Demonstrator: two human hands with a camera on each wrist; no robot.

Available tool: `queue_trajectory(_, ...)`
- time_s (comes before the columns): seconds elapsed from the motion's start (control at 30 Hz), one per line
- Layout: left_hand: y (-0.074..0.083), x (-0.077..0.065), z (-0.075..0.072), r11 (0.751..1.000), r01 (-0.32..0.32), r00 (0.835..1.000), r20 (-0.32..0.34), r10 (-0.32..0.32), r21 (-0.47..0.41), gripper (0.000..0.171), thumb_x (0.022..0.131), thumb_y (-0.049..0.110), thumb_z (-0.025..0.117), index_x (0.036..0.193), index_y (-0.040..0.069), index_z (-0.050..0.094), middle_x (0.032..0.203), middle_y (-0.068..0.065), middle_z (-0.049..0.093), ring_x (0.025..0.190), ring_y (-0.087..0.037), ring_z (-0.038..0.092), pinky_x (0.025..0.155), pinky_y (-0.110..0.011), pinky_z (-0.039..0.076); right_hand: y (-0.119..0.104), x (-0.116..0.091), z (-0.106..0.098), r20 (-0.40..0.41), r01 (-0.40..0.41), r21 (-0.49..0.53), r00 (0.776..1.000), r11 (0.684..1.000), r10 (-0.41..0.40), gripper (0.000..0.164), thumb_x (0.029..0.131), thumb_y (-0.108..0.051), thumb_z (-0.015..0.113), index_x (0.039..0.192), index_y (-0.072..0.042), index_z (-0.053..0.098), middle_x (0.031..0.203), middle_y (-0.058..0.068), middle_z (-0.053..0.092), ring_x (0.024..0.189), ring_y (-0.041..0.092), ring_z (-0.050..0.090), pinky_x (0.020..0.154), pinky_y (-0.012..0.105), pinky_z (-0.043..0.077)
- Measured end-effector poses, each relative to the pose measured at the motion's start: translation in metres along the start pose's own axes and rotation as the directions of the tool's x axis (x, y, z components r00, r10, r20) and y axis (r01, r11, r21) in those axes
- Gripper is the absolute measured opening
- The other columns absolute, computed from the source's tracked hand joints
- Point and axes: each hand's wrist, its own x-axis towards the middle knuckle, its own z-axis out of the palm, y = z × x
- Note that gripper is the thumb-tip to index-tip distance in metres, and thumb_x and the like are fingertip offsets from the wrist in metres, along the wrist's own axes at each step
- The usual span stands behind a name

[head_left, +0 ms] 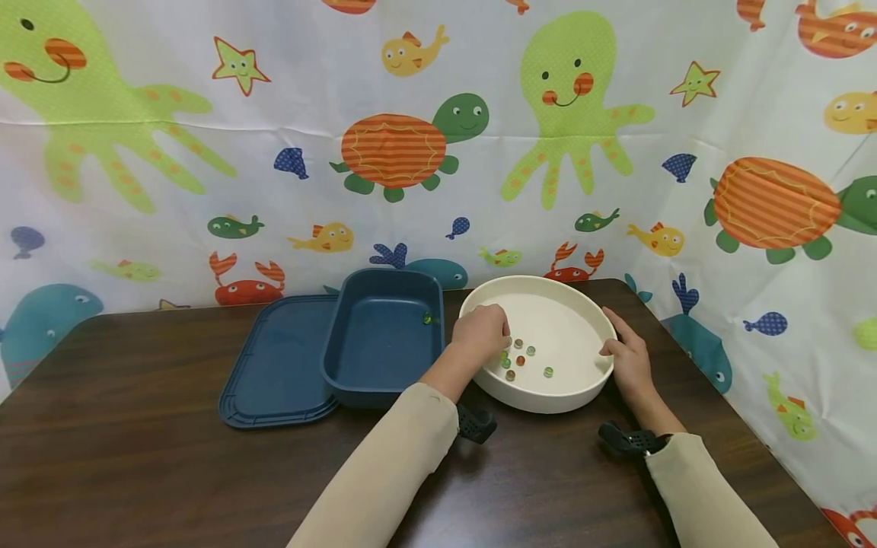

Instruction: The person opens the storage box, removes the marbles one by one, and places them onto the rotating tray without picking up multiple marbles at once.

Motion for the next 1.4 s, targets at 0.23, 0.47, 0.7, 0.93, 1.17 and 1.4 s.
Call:
queue_trajectory(0.23,-0.001,0.001,0.004,0.997,-0.005,1.0,-0.021,0.006,0.077,0.01,0.095,0.023,0.07,0.093,0.018,0.078,0.091,0.004,0.077,0.082,-0.014,0.066,0.079,-0.035,0.056,-0.001,0.002,0.002,-0.003,0.001,0.004,1.0,1.0,-0.001,0.075,0.087,0.006,0.037,0.16,-0.013,0.03,0.168,0.007,0.025,0.156,0.03,0.024,0.126,0.048,0.022)
queue_trajectory(0.47,0.0,-0.001,0.004,0.994,-0.002,1.0,-0.019,0.004,0.106,0.009,0.094,0.024,0.07,0.093,0.019,0.078,0.09,0.004,0.076,0.082,-0.013,0.066,0.08,-0.034,0.055,-0.002,0.002,0.003,0.0,0.006,0.007,1.0,1.0,-0.006,0.076,0.086,0.007,0.037,0.159,-0.011,0.031,0.168,0.009,0.025,0.155,0.03,0.024,0.126,0.048,0.022)
queue_trajectory(0.7,-0.003,-0.003,0.001,1.0,0.004,1.0,-0.001,-0.004,0.026,0.015,0.095,0.023,0.069,0.106,0.016,0.077,0.102,0.002,0.076,0.088,-0.015,0.066,0.083,-0.035,0.055,0.0,0.001,0.004,0.004,0.011,0.01,1.0,1.0,-0.011,0.076,0.085,0.008,0.038,0.159,-0.011,0.031,0.167,0.009,0.026,0.155,0.03,0.025,0.126,0.048,0.023)
queue_trajectory(0.93,-0.004,-0.01,-0.015,0.994,-0.018,1.0,-0.027,0.015,-0.11,0.021,0.098,0.028,0.067,0.113,0.015,0.075,0.107,-0.001,0.074,0.092,-0.017,0.067,0.08,-0.035,0.056,0.0,0.001,0.0,-0.001,0.005,0.022,1.0,1.0,-0.005,0.078,0.085,0.009,0.038,0.159,-0.012,0.03,0.168,0.007,0.026,0.155,0.028,0.024,0.126,0.047,0.022)
queue_trajectory(1.17,-0.017,-0.02,-0.037,0.987,-0.035,0.993,-0.116,0.017,-0.159,0.022,0.1,0.026,0.063,0.116,0.015,0.074,0.108,-0.002,0.073,0.096,-0.019,0.067,0.081,-0.037,0.056,-0.001,0.0,0.0,0.002,-0.006,0.0,1.0,1.0,0.006,0.077,0.086,0.007,0.037,0.16,-0.013,0.028,0.168,0.006,0.025,0.156,0.028,0.023,0.126,0.047,0.021)
queue_trajectory(1.4,-0.045,-0.023,-0.052,0.973,-0.003,0.979,-0.198,-0.044,-0.231,0.022,0.1,0.024,0.061,0.114,0.014,0.075,0.107,-0.004,0.073,0.092,-0.02,0.066,0.078,-0.037,0.056,0.0,-0.001,0.001,0.004,0.005,-0.013,1.0,1.0,-0.005,0.077,0.086,0.007,0.037,0.16,-0.012,0.028,0.168,0.007,0.025,0.156,0.03,0.024,0.126,0.049,0.022)
